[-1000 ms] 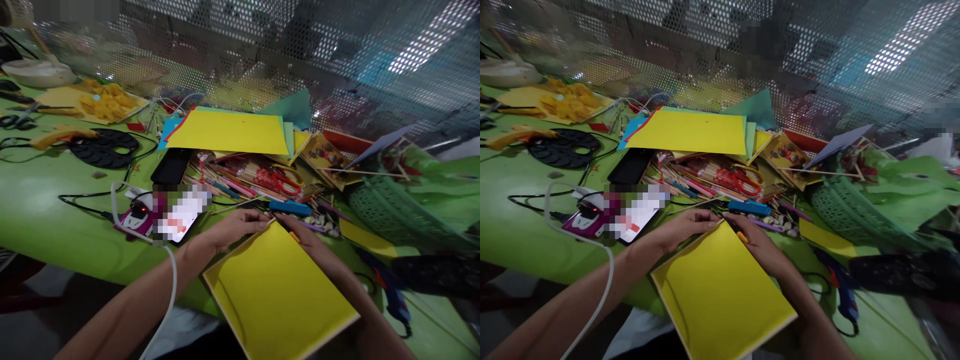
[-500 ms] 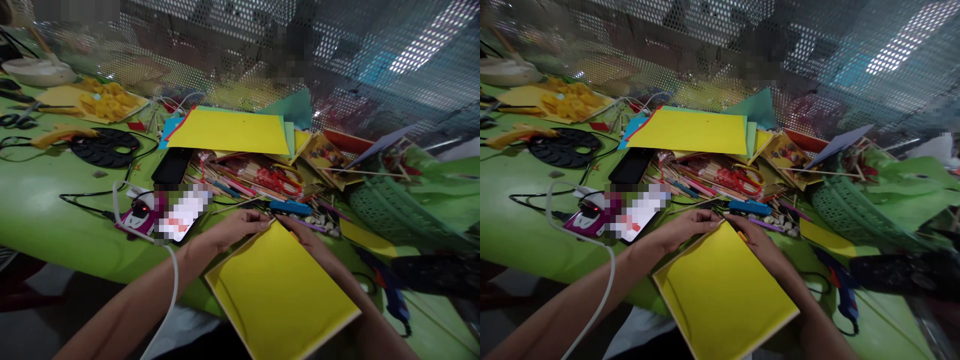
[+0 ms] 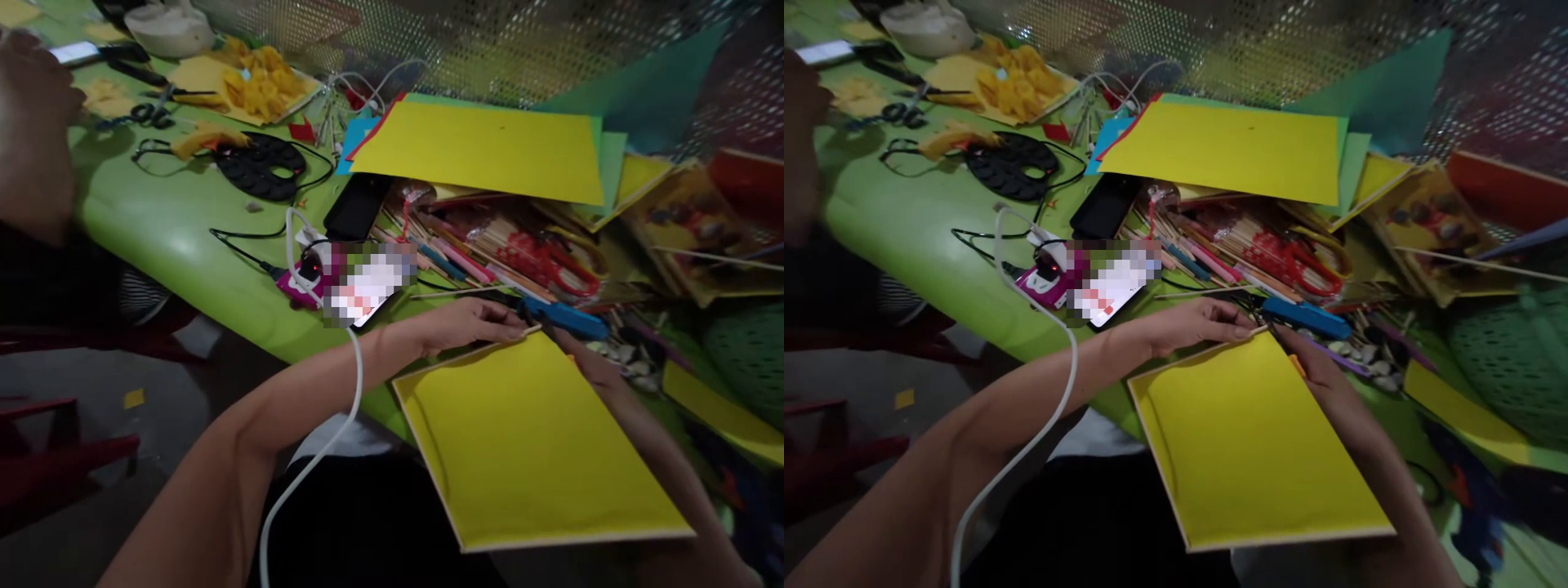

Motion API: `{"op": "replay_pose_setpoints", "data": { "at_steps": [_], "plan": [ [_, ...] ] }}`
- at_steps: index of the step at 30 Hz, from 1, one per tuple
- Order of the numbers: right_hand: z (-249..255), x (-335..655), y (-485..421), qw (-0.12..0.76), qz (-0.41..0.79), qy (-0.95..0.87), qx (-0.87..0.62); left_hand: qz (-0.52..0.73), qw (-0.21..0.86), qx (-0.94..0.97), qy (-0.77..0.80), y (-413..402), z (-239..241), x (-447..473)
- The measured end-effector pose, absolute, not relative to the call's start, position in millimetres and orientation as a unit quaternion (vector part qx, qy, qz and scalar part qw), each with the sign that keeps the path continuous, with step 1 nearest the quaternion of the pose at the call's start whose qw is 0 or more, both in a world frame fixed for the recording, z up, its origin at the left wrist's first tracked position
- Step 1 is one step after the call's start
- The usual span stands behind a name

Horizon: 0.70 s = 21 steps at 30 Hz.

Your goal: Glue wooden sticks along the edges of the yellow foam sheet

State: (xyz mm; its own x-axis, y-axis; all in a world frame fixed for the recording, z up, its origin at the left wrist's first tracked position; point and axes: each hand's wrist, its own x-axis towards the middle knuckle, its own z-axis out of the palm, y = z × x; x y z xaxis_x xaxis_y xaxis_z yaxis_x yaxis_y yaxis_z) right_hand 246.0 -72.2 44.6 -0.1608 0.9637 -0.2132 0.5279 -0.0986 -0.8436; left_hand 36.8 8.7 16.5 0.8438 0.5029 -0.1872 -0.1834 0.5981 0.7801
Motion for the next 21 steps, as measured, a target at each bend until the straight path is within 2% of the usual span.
{"op": "replay_pose_setpoints", "data": {
  "at_steps": [5, 21],
  "plan": [
    [43, 246, -70, 0.24, 0.391, -0.66, -0.595, 0.203, 0.859, 0.406, 0.235, 4, 25, 34],
    [31, 241, -63, 0.265, 0.373, -0.677, -0.576, 0.21, 0.863, 0.386, 0.25, 6, 22, 33]
  ]
}}
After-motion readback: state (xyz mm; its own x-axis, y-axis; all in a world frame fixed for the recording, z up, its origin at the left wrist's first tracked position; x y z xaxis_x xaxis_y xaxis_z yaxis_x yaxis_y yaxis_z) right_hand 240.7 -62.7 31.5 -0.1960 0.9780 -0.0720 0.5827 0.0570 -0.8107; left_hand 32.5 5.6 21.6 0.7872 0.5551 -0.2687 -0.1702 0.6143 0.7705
